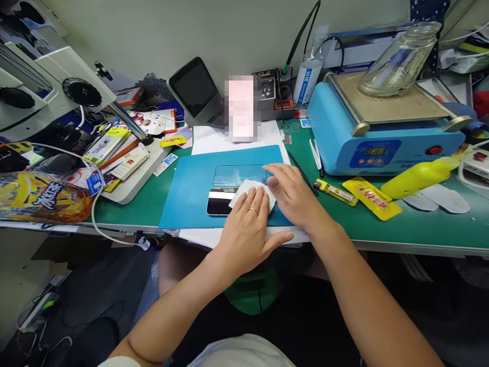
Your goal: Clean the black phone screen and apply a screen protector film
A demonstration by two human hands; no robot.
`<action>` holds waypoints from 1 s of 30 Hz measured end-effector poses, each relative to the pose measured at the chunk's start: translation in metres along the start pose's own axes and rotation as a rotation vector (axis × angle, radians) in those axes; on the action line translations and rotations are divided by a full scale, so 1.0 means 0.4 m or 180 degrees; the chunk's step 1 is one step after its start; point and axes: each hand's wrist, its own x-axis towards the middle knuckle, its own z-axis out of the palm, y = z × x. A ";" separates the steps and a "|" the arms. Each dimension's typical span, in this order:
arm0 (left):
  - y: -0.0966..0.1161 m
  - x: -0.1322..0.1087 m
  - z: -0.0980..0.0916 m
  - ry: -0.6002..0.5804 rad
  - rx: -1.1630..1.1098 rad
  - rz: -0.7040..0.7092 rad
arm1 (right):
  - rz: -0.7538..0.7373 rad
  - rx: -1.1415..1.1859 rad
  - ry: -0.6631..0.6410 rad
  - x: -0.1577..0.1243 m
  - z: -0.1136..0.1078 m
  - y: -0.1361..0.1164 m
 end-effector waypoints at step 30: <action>-0.014 -0.114 -0.047 -0.0207 0.0012 0.0086 | 0.0029 0.0107 0.0029 -0.005 -0.007 -0.014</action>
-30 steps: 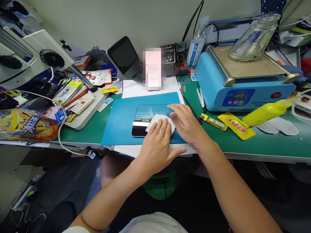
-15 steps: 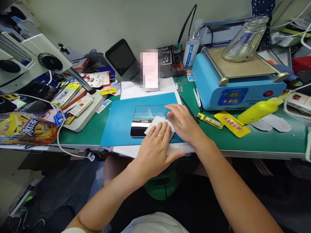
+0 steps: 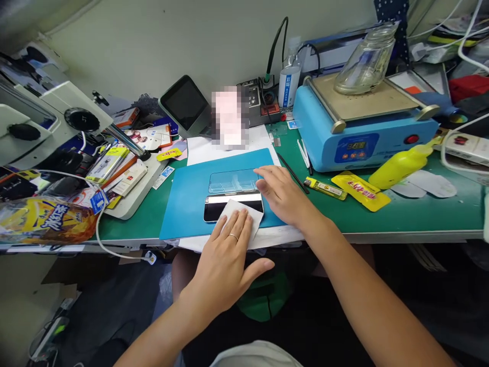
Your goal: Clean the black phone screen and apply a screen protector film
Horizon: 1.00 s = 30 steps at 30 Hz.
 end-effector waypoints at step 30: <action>-0.001 0.132 0.034 0.0107 -0.0300 -0.0184 | 0.0101 -0.0050 0.0026 0.010 0.004 0.018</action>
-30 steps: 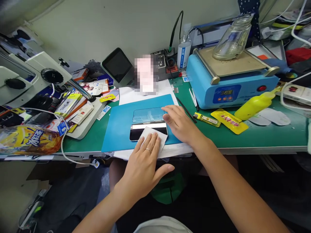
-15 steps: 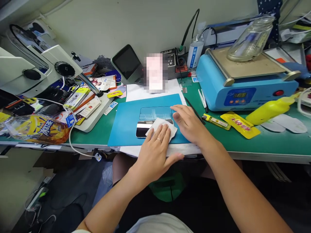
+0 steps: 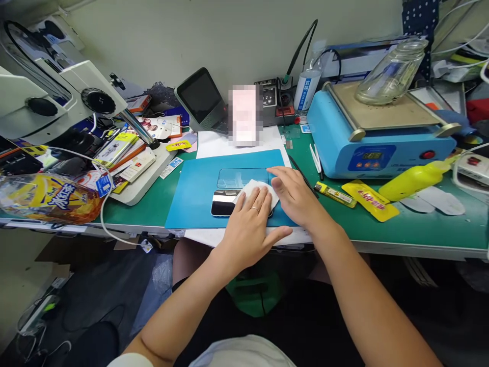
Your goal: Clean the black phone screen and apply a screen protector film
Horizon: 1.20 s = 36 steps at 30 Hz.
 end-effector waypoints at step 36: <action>-0.038 -0.079 -0.019 0.0157 -0.0282 0.0085 | 0.0016 -0.0063 -0.0065 0.003 -0.004 -0.008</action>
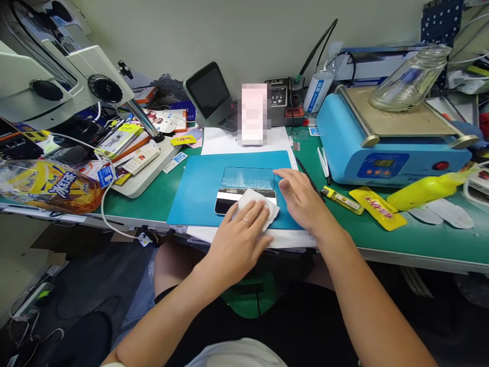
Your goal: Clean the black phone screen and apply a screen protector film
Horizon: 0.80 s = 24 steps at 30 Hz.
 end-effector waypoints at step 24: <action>-0.346 -0.028 -0.049 0.0850 -0.0742 -0.0625 | -0.0222 -0.1645 -0.1902 0.270 0.056 -0.184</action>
